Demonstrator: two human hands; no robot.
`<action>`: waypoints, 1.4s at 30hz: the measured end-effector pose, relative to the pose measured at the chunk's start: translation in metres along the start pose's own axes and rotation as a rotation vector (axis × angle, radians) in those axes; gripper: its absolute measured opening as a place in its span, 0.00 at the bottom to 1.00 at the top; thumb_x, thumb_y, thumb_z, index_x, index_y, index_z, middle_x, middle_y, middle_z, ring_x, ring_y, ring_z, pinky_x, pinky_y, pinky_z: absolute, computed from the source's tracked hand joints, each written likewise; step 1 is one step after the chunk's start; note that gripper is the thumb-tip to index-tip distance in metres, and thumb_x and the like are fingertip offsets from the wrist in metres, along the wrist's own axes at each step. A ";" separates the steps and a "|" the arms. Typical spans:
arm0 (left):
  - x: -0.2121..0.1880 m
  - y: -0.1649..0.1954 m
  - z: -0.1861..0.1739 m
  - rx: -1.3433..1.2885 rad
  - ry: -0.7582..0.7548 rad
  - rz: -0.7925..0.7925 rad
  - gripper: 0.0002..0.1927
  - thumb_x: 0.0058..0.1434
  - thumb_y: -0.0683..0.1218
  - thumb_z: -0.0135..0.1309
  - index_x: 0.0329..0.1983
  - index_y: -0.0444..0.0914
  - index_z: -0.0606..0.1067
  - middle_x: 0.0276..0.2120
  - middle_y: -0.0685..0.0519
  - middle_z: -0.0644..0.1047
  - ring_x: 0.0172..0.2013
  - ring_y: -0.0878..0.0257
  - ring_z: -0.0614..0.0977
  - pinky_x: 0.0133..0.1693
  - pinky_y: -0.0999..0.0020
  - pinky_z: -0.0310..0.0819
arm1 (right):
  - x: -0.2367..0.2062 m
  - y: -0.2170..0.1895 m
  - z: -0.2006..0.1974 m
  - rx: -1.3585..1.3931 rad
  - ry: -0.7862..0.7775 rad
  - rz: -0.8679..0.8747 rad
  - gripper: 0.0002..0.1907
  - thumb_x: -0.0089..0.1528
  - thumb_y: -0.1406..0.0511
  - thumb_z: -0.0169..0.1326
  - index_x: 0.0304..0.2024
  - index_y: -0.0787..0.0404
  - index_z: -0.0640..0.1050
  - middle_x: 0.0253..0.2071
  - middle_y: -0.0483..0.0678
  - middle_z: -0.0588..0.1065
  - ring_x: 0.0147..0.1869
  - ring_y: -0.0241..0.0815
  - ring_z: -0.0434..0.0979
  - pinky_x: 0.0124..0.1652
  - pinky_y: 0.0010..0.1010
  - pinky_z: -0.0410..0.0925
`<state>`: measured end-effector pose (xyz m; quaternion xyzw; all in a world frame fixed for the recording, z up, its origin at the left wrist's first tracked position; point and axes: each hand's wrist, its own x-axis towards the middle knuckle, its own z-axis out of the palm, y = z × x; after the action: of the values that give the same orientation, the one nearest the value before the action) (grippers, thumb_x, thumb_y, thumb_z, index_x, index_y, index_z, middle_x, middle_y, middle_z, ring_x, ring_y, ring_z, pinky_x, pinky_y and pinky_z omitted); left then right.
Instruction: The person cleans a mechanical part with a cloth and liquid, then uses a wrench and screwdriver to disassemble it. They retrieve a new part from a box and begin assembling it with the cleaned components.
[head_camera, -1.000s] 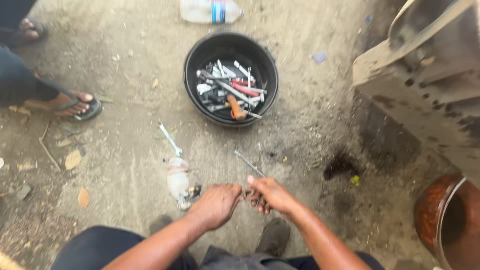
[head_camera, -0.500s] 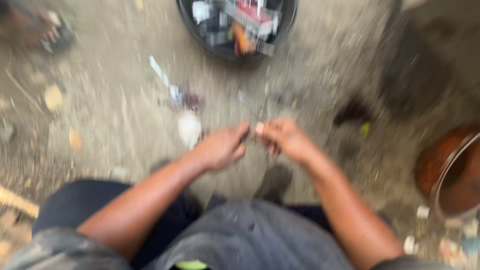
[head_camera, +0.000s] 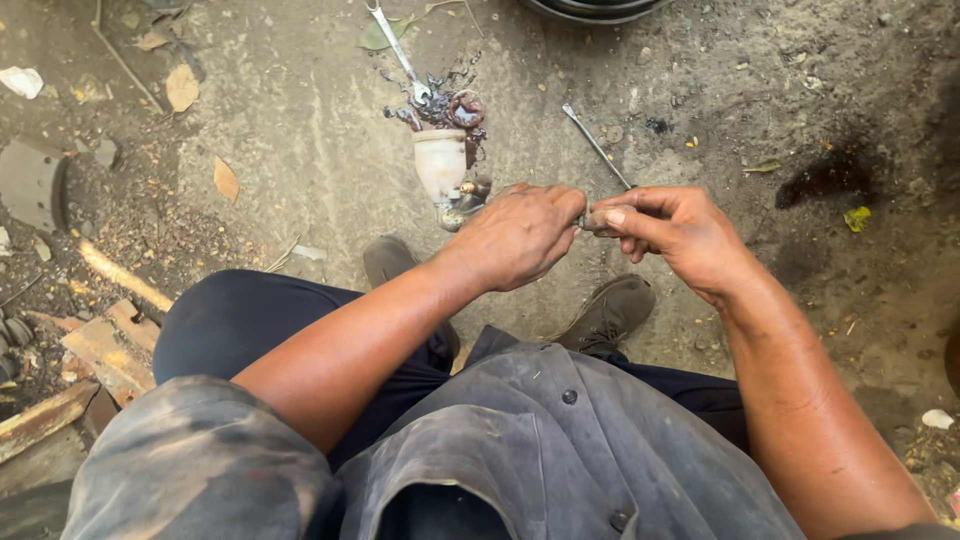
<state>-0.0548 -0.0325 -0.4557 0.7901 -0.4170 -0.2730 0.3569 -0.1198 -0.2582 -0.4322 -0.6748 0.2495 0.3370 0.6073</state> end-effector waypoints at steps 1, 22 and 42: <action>0.000 -0.001 0.001 -0.006 -0.013 -0.010 0.11 0.65 0.46 0.51 0.45 0.35 0.67 0.38 0.41 0.76 0.43 0.42 0.79 0.48 0.45 0.70 | -0.001 -0.001 0.000 -0.061 0.017 -0.035 0.16 0.63 0.61 0.59 0.51 0.62 0.84 0.37 0.45 0.81 0.34 0.32 0.74 0.36 0.25 0.69; -0.004 -0.005 0.009 -0.085 -0.149 -0.147 0.12 0.66 0.46 0.48 0.46 0.33 0.71 0.41 0.40 0.77 0.46 0.40 0.79 0.49 0.45 0.71 | 0.003 0.008 0.011 -0.230 -0.035 -0.499 0.15 0.60 0.67 0.63 0.48 0.64 0.79 0.47 0.53 0.77 0.49 0.41 0.79 0.49 0.31 0.75; -0.004 -0.015 -0.001 -0.367 0.046 0.124 0.19 0.70 0.44 0.45 0.60 0.28 0.68 0.48 0.36 0.75 0.51 0.36 0.77 0.52 0.47 0.71 | -0.011 -0.026 0.010 0.066 -0.101 -0.406 0.28 0.55 0.74 0.62 0.59 0.57 0.76 0.55 0.45 0.76 0.57 0.36 0.79 0.59 0.31 0.72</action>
<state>-0.0491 -0.0226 -0.4662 0.6907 -0.3997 -0.3038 0.5204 -0.1086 -0.2452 -0.4072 -0.6733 0.0881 0.2328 0.6962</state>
